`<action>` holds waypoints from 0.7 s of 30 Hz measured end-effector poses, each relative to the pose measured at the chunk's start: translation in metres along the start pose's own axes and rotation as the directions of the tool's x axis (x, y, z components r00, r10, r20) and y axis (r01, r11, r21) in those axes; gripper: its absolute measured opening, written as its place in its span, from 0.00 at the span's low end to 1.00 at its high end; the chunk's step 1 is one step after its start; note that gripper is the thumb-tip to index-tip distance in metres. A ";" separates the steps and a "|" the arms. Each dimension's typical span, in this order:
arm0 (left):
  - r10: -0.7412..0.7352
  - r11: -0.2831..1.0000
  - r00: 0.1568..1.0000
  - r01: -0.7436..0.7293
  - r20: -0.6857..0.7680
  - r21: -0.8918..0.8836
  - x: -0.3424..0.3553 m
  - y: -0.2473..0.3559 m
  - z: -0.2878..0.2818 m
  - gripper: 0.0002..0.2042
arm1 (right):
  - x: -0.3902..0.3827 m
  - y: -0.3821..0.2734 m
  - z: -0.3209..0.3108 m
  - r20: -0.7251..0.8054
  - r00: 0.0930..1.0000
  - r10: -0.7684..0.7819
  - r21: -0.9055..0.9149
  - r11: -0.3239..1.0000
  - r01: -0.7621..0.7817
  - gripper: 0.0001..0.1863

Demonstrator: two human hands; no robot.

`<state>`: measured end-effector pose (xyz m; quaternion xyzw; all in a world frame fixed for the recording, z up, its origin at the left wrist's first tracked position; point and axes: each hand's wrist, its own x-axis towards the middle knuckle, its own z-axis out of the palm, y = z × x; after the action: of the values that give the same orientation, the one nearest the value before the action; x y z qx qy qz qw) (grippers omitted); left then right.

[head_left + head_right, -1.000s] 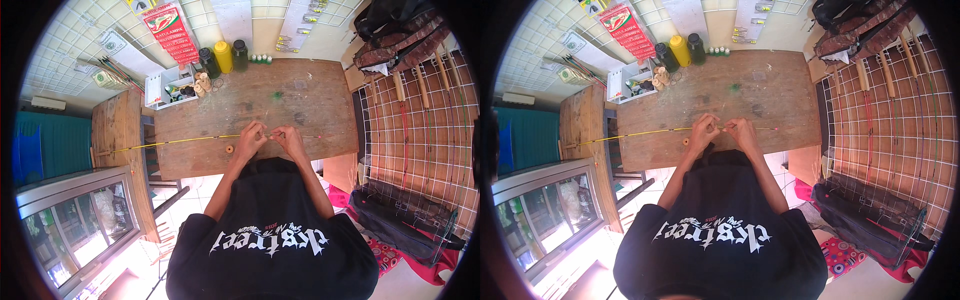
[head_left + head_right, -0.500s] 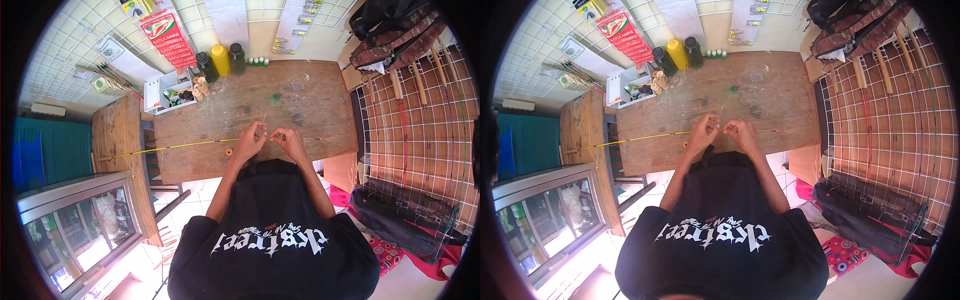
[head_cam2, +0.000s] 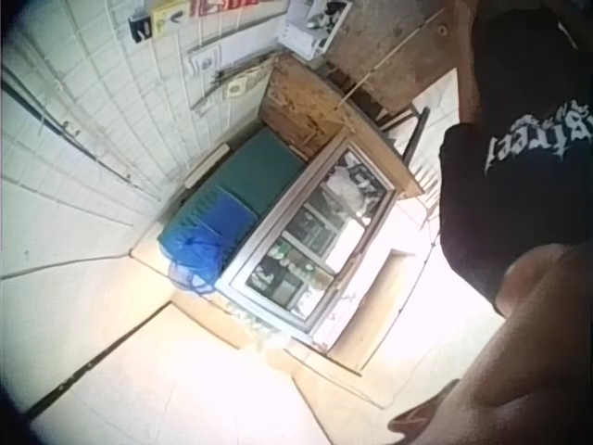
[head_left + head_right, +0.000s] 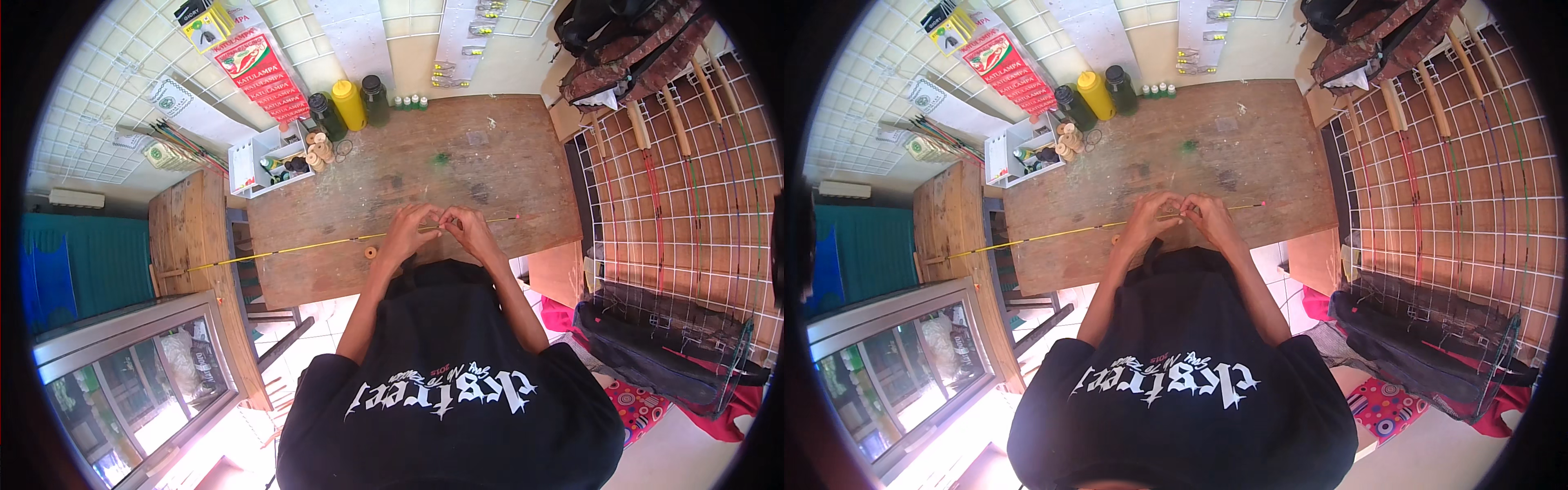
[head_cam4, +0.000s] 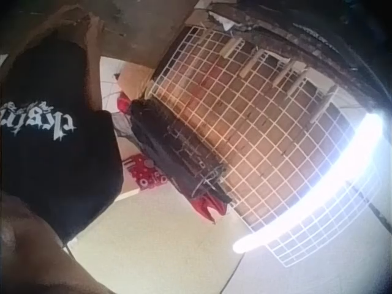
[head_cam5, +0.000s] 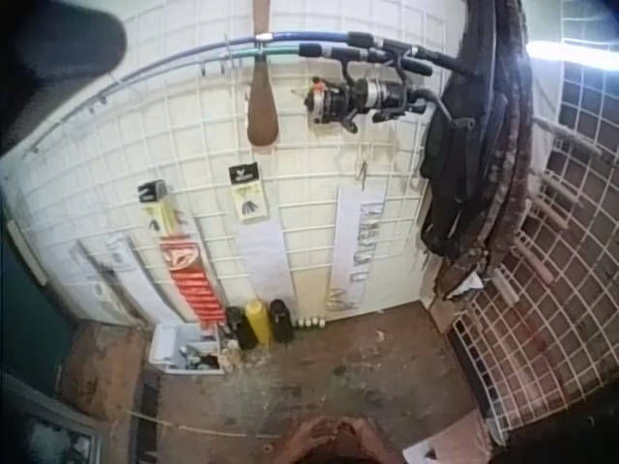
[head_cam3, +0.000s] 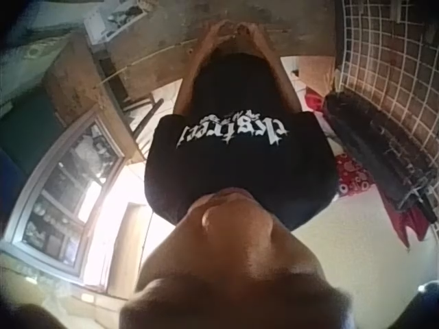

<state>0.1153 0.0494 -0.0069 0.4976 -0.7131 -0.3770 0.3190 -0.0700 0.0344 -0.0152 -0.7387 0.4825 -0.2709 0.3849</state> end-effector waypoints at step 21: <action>-0.206 0.955 0.977 0.212 0.051 -0.205 0.014 -0.008 0.020 0.10 | 0.000 -0.001 -0.018 0.096 0.987 0.133 0.171 0.974 -0.148 0.05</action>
<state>0.0983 0.0386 -0.0229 0.5284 -0.6174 -0.4887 0.3175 -0.0831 0.0293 -0.0043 -0.6762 0.4909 -0.2539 0.4872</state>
